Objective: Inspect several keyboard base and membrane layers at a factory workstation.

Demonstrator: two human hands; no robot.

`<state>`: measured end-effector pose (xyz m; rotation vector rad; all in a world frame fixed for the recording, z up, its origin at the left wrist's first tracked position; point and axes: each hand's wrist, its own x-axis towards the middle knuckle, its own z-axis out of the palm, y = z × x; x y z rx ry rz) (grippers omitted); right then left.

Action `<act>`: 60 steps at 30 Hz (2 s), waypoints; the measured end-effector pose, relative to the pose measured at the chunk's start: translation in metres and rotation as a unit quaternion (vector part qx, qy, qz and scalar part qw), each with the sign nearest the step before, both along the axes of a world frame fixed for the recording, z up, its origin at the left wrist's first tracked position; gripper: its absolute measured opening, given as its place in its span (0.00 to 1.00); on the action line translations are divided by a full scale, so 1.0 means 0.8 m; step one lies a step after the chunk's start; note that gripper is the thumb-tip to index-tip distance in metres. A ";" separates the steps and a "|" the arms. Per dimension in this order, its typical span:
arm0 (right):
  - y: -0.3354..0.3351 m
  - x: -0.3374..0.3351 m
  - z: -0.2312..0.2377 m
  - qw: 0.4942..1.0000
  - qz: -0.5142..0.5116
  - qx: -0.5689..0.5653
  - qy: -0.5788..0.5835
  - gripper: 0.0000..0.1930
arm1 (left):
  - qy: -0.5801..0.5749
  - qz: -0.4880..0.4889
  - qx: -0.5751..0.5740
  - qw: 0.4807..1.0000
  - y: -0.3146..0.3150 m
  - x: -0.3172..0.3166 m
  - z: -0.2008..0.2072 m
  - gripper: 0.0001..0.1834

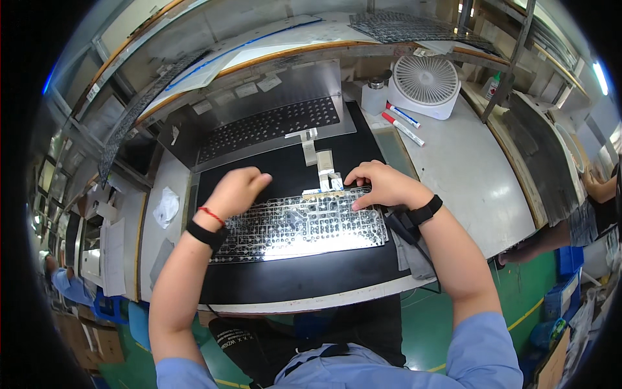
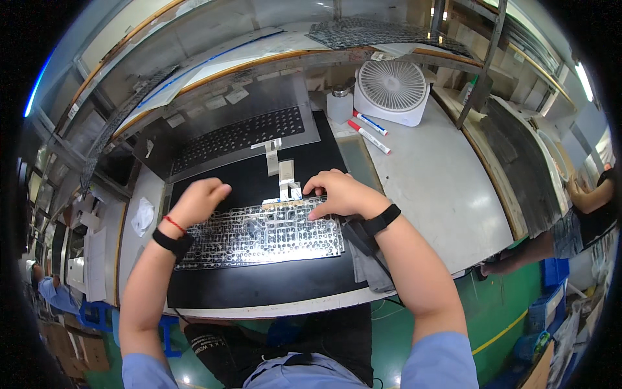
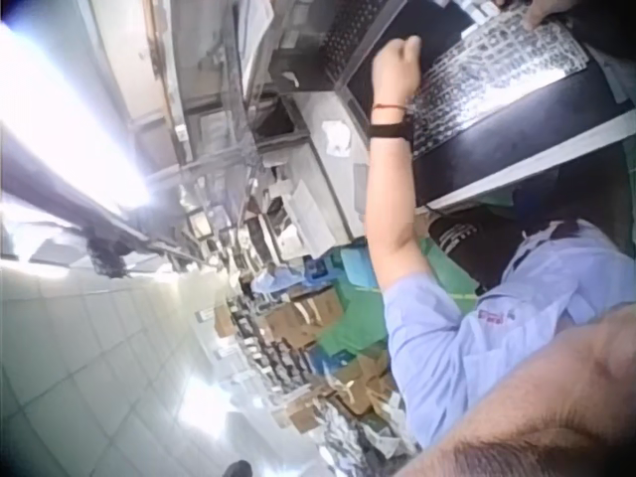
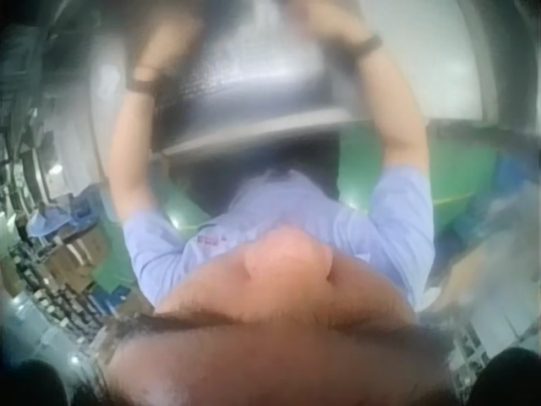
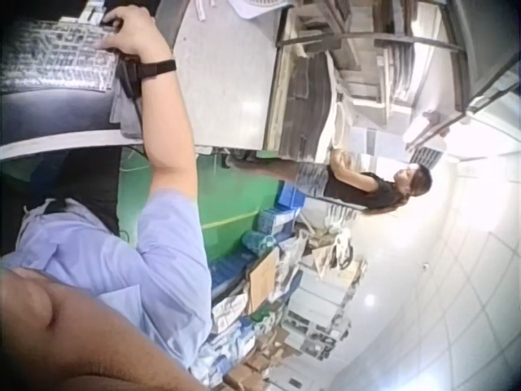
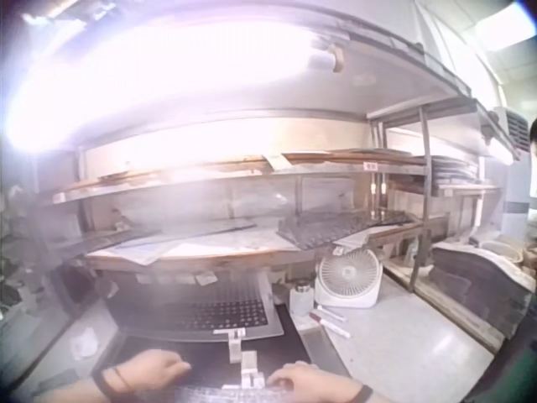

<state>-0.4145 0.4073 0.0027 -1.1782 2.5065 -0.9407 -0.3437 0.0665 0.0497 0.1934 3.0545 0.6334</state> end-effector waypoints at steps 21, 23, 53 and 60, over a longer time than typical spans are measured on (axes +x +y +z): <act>0.001 0.002 0.001 1.000 0.000 -0.003 0.002 0.28 | 0.031 -0.085 0.009 0.996 0.057 -0.029 -0.045 0.19; 0.002 0.001 0.001 1.000 0.002 -0.002 0.007 0.28 | 0.035 -0.043 0.058 0.997 0.051 -0.033 -0.036 0.19; 0.000 0.000 0.003 1.000 0.011 0.000 0.005 0.28 | 0.013 -0.222 -0.011 0.975 0.019 -0.027 -0.011 0.15; 0.001 0.000 0.001 1.000 0.009 -0.006 0.009 0.28 | -0.067 -0.282 -0.026 0.957 0.025 -0.063 -0.017 0.10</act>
